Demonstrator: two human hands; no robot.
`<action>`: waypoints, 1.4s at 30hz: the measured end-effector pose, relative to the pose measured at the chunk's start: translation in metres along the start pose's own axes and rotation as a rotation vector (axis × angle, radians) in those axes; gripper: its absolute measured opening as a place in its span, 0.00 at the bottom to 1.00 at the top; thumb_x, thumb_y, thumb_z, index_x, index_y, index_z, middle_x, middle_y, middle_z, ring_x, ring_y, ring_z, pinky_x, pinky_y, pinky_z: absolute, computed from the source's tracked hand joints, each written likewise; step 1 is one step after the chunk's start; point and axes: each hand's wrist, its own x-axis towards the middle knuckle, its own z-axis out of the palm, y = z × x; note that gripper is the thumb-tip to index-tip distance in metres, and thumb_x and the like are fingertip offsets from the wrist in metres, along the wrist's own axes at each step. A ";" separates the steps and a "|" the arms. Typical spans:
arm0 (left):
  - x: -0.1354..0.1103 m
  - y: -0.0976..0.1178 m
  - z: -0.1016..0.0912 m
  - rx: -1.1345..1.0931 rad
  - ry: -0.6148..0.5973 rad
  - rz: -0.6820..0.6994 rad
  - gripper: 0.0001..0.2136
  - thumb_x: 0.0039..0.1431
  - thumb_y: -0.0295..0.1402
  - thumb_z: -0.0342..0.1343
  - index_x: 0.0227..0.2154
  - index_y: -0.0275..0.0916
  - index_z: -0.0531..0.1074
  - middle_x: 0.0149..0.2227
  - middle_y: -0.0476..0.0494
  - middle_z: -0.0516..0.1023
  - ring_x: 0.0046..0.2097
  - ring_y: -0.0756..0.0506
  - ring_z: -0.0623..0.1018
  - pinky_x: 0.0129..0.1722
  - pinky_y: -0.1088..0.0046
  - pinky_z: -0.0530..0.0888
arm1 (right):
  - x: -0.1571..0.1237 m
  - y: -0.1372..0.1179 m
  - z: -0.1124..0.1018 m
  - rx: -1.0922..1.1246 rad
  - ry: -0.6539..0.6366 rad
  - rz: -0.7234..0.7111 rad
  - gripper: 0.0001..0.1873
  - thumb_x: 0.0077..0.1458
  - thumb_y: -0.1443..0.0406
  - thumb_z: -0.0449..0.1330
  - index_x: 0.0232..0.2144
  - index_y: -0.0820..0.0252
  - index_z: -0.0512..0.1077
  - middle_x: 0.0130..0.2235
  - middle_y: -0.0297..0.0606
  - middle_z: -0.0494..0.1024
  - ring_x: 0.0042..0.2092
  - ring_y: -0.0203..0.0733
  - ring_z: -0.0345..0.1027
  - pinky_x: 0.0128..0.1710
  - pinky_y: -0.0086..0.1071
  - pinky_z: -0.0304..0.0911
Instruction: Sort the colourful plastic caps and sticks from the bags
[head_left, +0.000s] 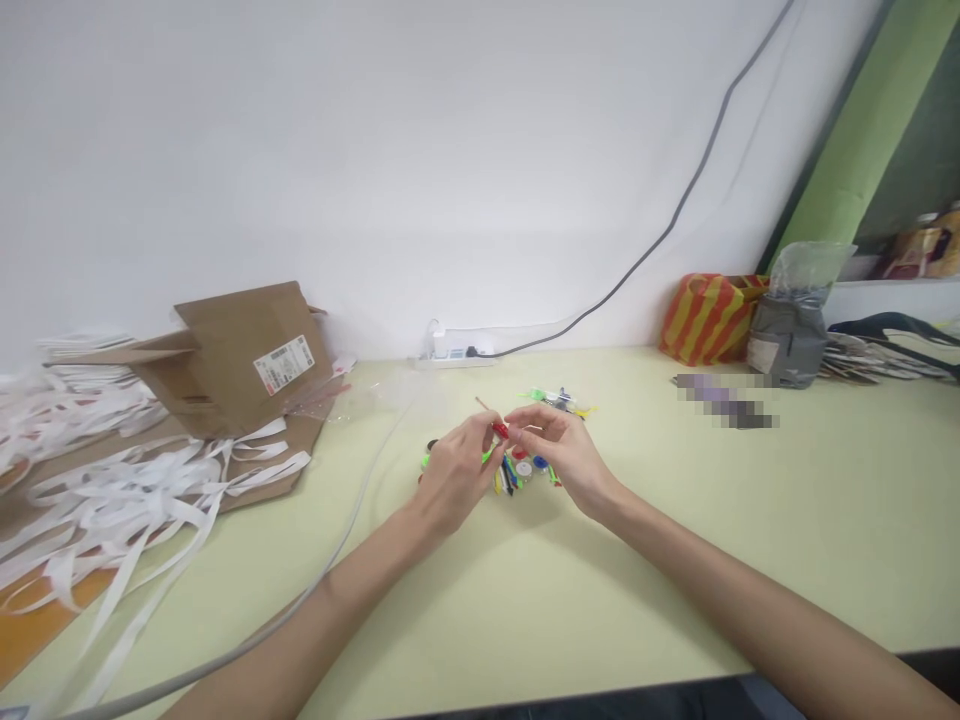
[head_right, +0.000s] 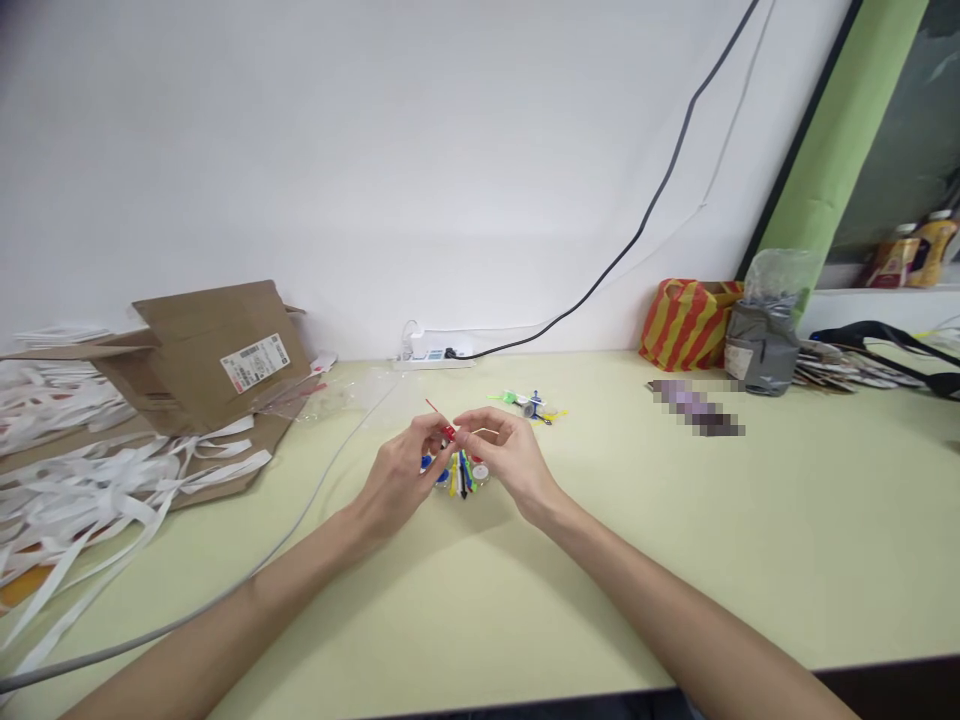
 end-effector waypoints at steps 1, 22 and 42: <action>0.000 0.001 0.000 0.005 0.006 0.018 0.08 0.68 0.32 0.50 0.48 0.41 0.61 0.36 0.48 0.76 0.34 0.49 0.77 0.33 0.75 0.70 | 0.000 -0.001 0.000 0.002 -0.011 -0.005 0.19 0.50 0.54 0.68 0.41 0.60 0.78 0.36 0.40 0.81 0.37 0.42 0.74 0.34 0.33 0.66; 0.003 0.014 -0.007 0.046 -0.083 0.076 0.07 0.69 0.34 0.42 0.34 0.40 0.60 0.30 0.48 0.69 0.30 0.47 0.70 0.30 0.71 0.65 | -0.001 0.005 -0.002 0.197 -0.409 -0.032 0.16 0.59 0.54 0.63 0.35 0.55 0.62 0.31 0.32 0.68 0.33 0.36 0.60 0.35 0.31 0.55; 0.004 0.007 -0.012 -0.087 -0.270 -0.069 0.14 0.71 0.35 0.41 0.57 0.43 0.52 0.33 0.51 0.77 0.30 0.48 0.77 0.30 0.74 0.69 | 0.006 0.007 -0.001 -0.024 -0.190 -0.005 0.26 0.52 0.42 0.62 0.30 0.59 0.66 0.17 0.21 0.51 0.20 0.28 0.37 0.20 0.27 0.36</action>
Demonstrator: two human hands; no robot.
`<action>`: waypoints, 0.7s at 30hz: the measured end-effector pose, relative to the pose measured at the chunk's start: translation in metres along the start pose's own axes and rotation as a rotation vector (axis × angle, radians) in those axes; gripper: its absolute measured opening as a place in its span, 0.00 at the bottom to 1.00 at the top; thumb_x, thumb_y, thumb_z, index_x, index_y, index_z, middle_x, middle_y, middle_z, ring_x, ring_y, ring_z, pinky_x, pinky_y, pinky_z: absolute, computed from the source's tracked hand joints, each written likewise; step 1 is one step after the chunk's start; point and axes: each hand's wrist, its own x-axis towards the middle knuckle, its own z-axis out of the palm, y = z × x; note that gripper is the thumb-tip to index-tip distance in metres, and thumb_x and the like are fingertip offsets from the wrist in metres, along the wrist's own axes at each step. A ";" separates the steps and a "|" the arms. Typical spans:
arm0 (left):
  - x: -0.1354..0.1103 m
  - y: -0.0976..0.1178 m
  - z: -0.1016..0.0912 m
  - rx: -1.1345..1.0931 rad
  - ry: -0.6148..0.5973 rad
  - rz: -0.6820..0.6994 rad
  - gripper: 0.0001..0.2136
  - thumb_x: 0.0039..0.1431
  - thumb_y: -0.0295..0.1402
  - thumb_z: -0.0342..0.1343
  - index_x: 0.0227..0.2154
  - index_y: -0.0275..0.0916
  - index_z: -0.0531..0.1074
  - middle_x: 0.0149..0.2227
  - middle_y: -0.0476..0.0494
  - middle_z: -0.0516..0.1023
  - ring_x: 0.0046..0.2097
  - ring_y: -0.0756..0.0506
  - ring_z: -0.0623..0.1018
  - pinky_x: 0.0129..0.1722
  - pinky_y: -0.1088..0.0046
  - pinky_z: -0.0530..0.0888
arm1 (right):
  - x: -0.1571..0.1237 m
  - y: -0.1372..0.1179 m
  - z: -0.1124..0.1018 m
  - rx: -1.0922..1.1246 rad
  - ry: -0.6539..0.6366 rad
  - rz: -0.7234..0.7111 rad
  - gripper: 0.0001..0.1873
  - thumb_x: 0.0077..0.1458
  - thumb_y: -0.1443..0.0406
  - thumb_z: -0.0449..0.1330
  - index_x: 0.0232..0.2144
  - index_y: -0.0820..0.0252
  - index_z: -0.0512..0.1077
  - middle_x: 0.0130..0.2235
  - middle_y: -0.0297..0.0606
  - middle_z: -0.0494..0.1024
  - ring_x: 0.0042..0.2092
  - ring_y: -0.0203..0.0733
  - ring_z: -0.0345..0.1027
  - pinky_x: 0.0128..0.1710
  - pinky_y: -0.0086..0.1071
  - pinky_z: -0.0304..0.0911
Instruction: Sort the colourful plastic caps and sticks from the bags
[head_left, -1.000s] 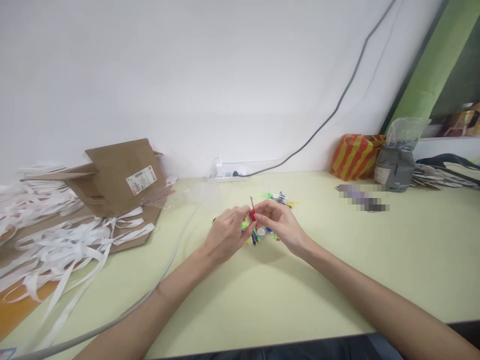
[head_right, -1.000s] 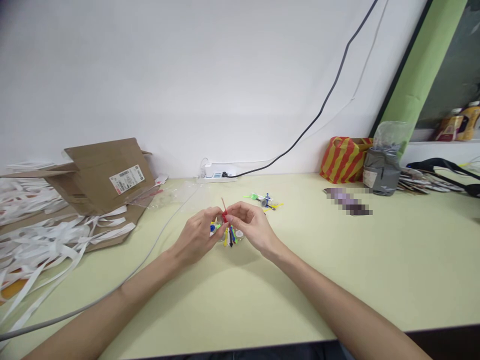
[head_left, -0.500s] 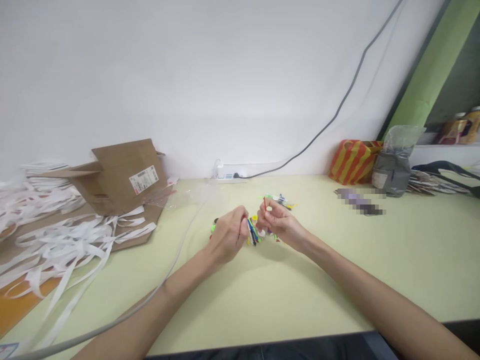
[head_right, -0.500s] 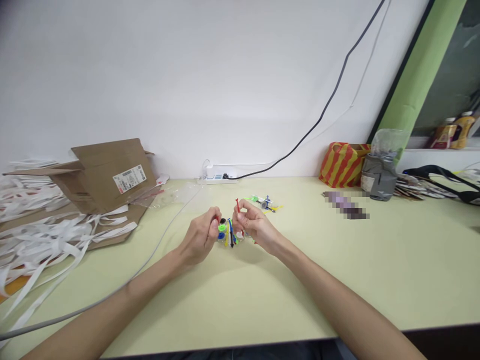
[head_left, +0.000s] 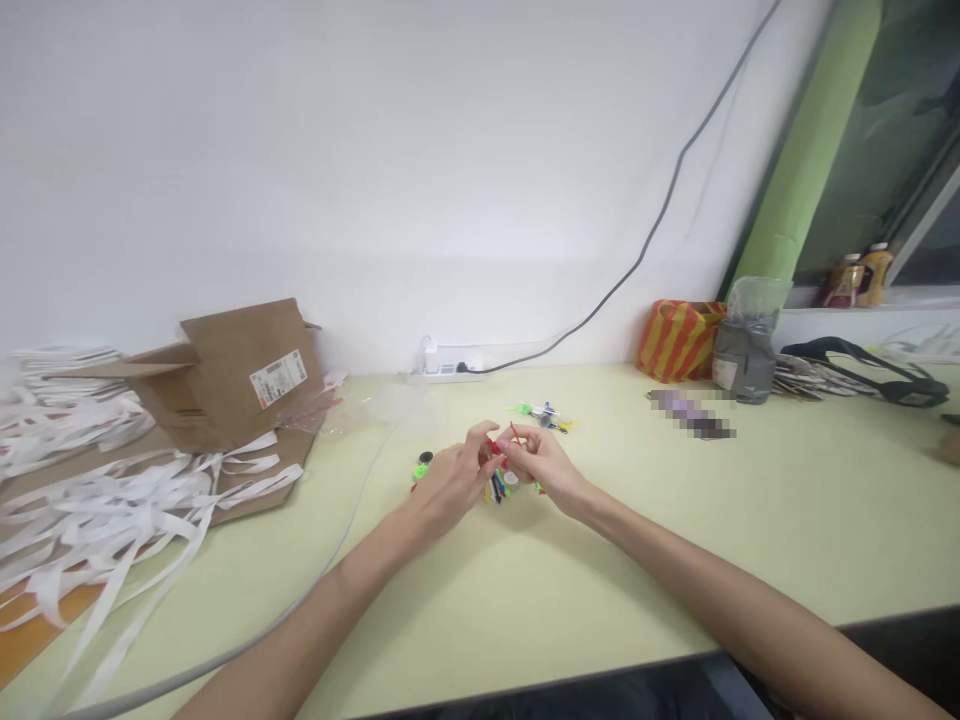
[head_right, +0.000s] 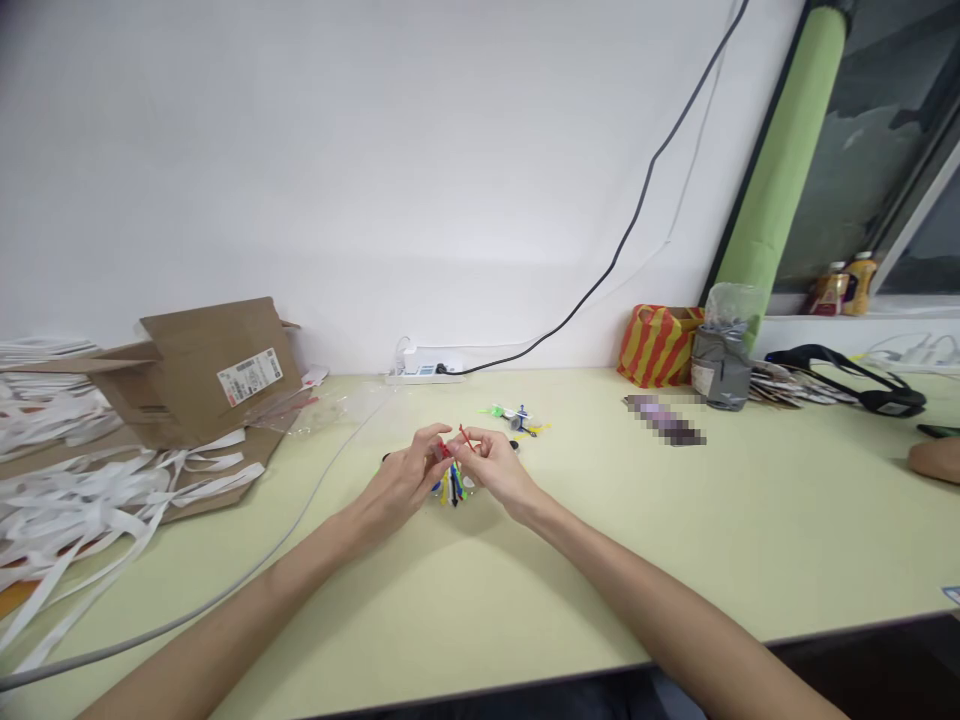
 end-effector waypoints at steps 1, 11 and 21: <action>0.000 -0.001 -0.002 0.026 -0.013 0.012 0.14 0.71 0.35 0.41 0.57 0.43 0.53 0.34 0.50 0.78 0.30 0.47 0.77 0.30 0.74 0.69 | 0.001 -0.002 -0.001 -0.028 -0.020 0.007 0.27 0.52 0.42 0.62 0.31 0.60 0.66 0.17 0.21 0.51 0.20 0.28 0.38 0.20 0.27 0.36; 0.001 -0.001 -0.006 0.343 0.001 0.156 0.26 0.72 0.40 0.42 0.67 0.38 0.43 0.37 0.44 0.79 0.36 0.44 0.79 0.38 0.68 0.71 | 0.018 -0.009 -0.047 -0.422 -0.036 -0.036 0.24 0.55 0.46 0.61 0.35 0.64 0.74 0.22 0.31 0.70 0.22 0.31 0.56 0.23 0.26 0.50; 0.002 -0.022 -0.012 0.414 -0.030 0.093 0.29 0.70 0.33 0.41 0.69 0.38 0.38 0.33 0.47 0.79 0.34 0.45 0.78 0.38 0.69 0.70 | 0.010 0.000 -0.114 -1.410 0.107 0.155 0.15 0.64 0.59 0.52 0.42 0.53 0.78 0.34 0.38 0.81 0.37 0.43 0.72 0.34 0.30 0.54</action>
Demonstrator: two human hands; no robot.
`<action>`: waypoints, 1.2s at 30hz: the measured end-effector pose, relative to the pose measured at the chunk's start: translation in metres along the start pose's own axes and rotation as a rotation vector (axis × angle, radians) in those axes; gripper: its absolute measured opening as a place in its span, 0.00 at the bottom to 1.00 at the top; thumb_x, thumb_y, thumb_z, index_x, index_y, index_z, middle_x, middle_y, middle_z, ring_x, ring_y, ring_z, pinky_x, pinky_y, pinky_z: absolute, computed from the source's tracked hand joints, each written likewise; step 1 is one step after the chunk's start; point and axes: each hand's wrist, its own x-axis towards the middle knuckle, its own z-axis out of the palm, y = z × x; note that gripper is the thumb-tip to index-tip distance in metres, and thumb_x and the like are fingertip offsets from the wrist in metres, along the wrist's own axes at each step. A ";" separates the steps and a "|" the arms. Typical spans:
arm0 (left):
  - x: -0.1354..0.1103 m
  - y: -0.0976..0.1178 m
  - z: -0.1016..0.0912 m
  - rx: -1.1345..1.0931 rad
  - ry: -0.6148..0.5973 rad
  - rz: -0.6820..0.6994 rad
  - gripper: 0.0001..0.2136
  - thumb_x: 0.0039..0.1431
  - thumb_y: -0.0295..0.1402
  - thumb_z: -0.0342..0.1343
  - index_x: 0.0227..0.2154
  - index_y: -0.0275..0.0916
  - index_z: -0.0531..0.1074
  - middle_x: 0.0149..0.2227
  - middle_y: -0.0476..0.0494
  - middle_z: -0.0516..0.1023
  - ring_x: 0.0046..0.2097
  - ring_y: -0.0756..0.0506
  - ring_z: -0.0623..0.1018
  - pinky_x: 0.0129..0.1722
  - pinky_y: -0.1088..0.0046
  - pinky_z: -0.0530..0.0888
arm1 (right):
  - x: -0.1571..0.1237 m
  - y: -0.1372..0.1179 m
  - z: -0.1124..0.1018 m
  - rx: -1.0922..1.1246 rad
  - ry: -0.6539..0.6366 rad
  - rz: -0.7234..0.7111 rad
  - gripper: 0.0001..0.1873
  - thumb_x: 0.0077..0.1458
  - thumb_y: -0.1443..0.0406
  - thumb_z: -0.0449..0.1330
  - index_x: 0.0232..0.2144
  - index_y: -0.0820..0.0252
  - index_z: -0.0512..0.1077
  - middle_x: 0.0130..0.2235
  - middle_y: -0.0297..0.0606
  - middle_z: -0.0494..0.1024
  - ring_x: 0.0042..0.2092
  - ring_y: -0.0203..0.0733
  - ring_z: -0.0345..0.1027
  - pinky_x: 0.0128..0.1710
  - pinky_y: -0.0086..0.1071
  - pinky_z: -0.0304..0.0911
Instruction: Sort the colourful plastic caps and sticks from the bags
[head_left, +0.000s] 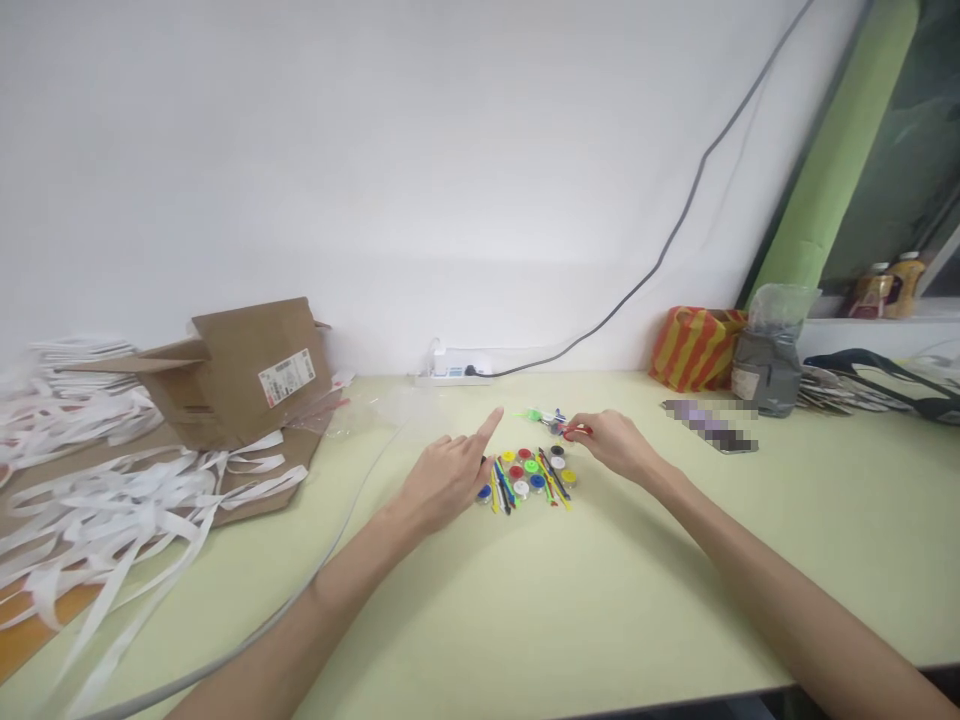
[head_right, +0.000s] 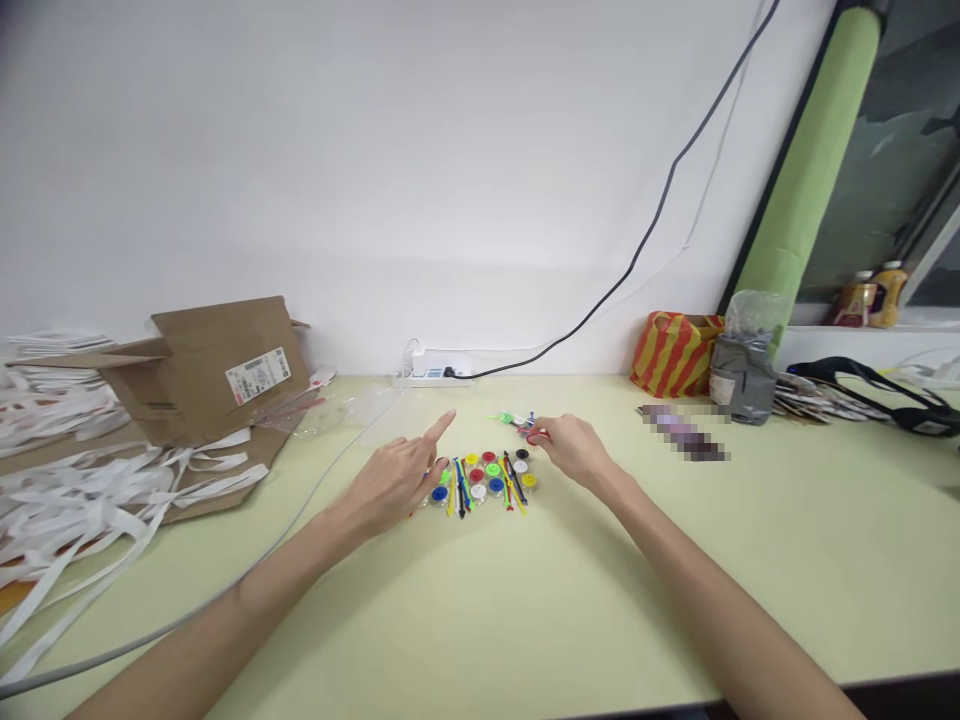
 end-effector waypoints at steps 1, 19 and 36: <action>0.000 -0.001 0.000 0.025 -0.013 -0.013 0.28 0.70 0.32 0.41 0.69 0.38 0.39 0.31 0.48 0.78 0.32 0.45 0.78 0.38 0.69 0.70 | 0.001 0.000 -0.001 -0.026 -0.020 -0.001 0.14 0.64 0.60 0.52 0.42 0.53 0.78 0.35 0.39 0.81 0.38 0.43 0.72 0.34 0.30 0.54; 0.004 0.004 0.001 0.082 -0.170 -0.086 0.27 0.68 0.30 0.40 0.69 0.37 0.47 0.24 0.47 0.76 0.26 0.44 0.77 0.32 0.71 0.68 | -0.001 0.012 -0.012 -0.129 -0.065 0.143 0.17 0.65 0.63 0.48 0.41 0.59 0.76 0.37 0.46 0.80 0.37 0.44 0.72 0.31 0.30 0.52; 0.005 0.007 0.002 0.077 -0.201 -0.070 0.26 0.70 0.31 0.39 0.69 0.40 0.46 0.24 0.49 0.76 0.26 0.44 0.75 0.30 0.72 0.66 | 0.003 0.034 -0.018 0.066 -0.342 0.203 0.10 0.58 0.62 0.59 0.32 0.62 0.77 0.24 0.39 0.78 0.25 0.37 0.71 0.29 0.29 0.59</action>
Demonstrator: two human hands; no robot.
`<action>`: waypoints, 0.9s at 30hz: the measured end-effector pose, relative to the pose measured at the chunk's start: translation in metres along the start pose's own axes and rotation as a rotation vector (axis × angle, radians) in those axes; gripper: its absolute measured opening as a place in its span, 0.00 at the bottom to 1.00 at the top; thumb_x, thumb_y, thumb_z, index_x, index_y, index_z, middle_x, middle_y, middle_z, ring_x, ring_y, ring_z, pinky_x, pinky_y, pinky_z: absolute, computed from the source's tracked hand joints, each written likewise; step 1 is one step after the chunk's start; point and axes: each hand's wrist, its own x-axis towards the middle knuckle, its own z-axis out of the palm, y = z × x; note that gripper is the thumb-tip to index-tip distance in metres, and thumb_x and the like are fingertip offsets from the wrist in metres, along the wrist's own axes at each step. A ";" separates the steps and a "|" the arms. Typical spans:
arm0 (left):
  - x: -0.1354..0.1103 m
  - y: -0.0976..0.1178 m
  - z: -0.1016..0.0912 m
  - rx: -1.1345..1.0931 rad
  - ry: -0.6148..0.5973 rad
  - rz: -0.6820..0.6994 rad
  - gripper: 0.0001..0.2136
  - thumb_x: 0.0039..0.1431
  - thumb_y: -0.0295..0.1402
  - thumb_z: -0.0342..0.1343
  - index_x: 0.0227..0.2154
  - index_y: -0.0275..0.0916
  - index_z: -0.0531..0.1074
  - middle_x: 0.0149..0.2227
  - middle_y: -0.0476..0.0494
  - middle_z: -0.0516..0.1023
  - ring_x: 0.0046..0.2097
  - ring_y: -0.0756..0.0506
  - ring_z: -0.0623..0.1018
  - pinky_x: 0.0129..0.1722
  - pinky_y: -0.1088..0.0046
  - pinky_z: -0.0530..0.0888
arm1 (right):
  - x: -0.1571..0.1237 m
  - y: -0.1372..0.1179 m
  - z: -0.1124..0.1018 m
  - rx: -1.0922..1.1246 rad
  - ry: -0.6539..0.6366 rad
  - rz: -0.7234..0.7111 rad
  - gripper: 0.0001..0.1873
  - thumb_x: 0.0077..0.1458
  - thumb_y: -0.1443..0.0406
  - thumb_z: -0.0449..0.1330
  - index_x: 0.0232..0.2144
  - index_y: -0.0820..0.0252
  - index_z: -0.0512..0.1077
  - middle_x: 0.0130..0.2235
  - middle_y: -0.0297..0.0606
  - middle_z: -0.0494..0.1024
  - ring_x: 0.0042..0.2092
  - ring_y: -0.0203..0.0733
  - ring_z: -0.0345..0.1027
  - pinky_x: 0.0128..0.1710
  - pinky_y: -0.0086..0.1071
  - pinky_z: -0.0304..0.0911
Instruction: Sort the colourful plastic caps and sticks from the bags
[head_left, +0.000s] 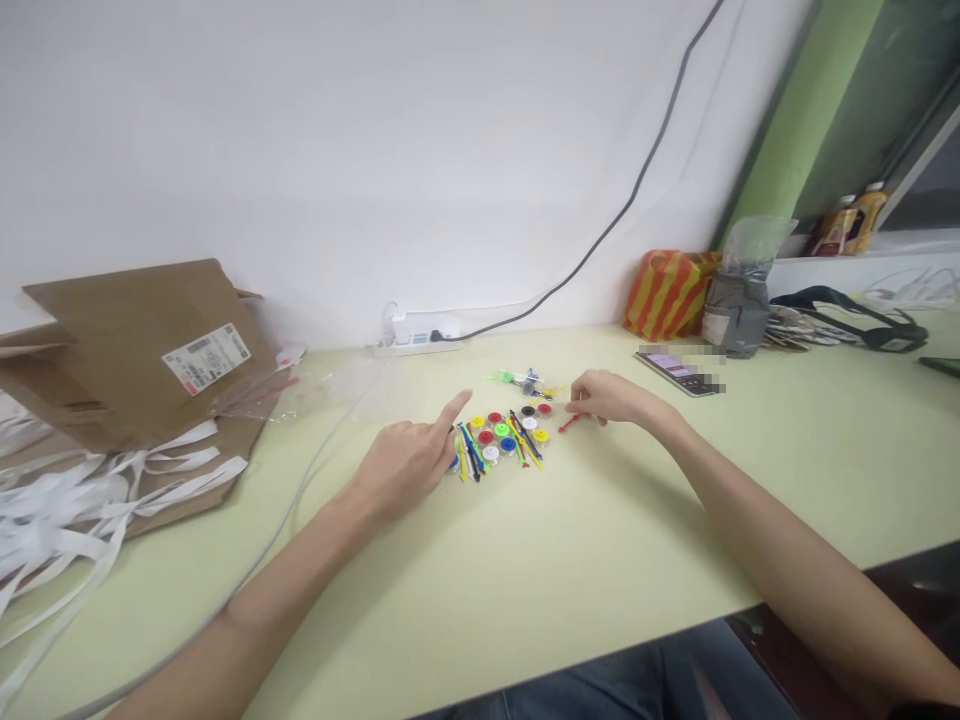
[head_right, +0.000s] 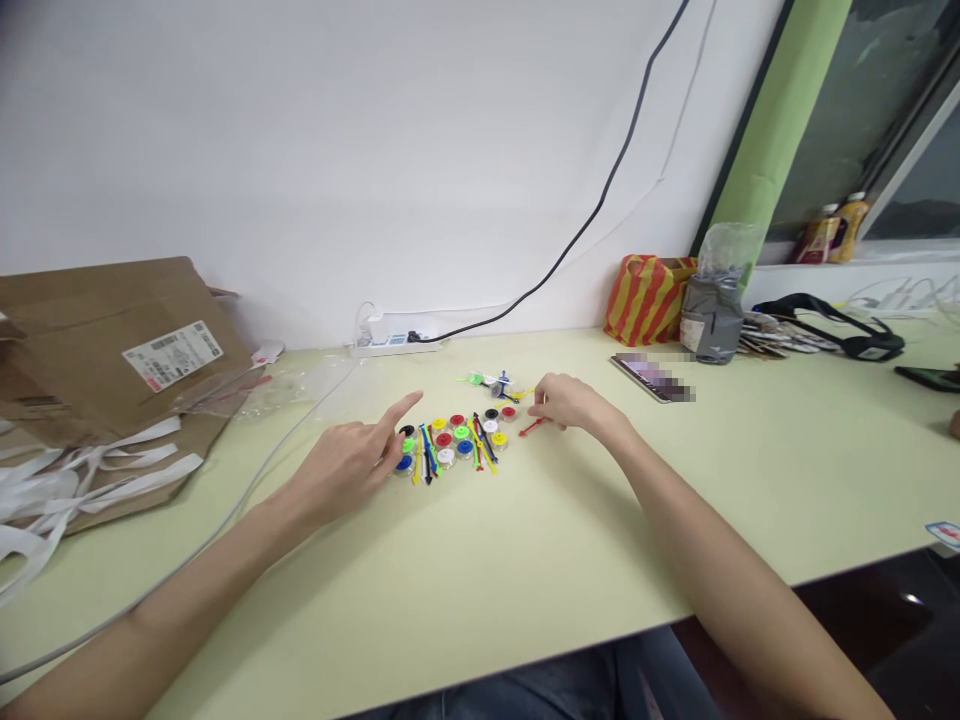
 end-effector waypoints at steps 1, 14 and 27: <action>0.000 0.000 0.000 0.005 0.004 0.005 0.26 0.70 0.31 0.39 0.69 0.40 0.46 0.23 0.49 0.75 0.26 0.44 0.75 0.30 0.72 0.65 | 0.001 0.001 0.001 0.031 -0.030 -0.003 0.10 0.57 0.62 0.60 0.32 0.63 0.77 0.23 0.38 0.78 0.24 0.37 0.71 0.28 0.28 0.59; 0.000 0.001 -0.002 0.046 -0.019 0.012 0.26 0.70 0.31 0.39 0.69 0.39 0.46 0.23 0.50 0.75 0.25 0.44 0.74 0.29 0.72 0.62 | 0.007 0.006 0.006 0.078 -0.025 -0.120 0.09 0.46 0.73 0.59 0.31 0.61 0.75 0.29 0.36 0.81 0.29 0.36 0.72 0.27 0.26 0.59; -0.001 -0.006 0.003 0.001 0.344 0.115 0.16 0.65 0.26 0.44 0.50 0.39 0.73 0.20 0.53 0.74 0.22 0.49 0.73 0.28 0.73 0.63 | 0.002 -0.006 0.015 -0.240 0.158 0.040 0.13 0.49 0.72 0.58 0.38 0.57 0.76 0.42 0.45 0.79 0.41 0.47 0.72 0.33 0.32 0.56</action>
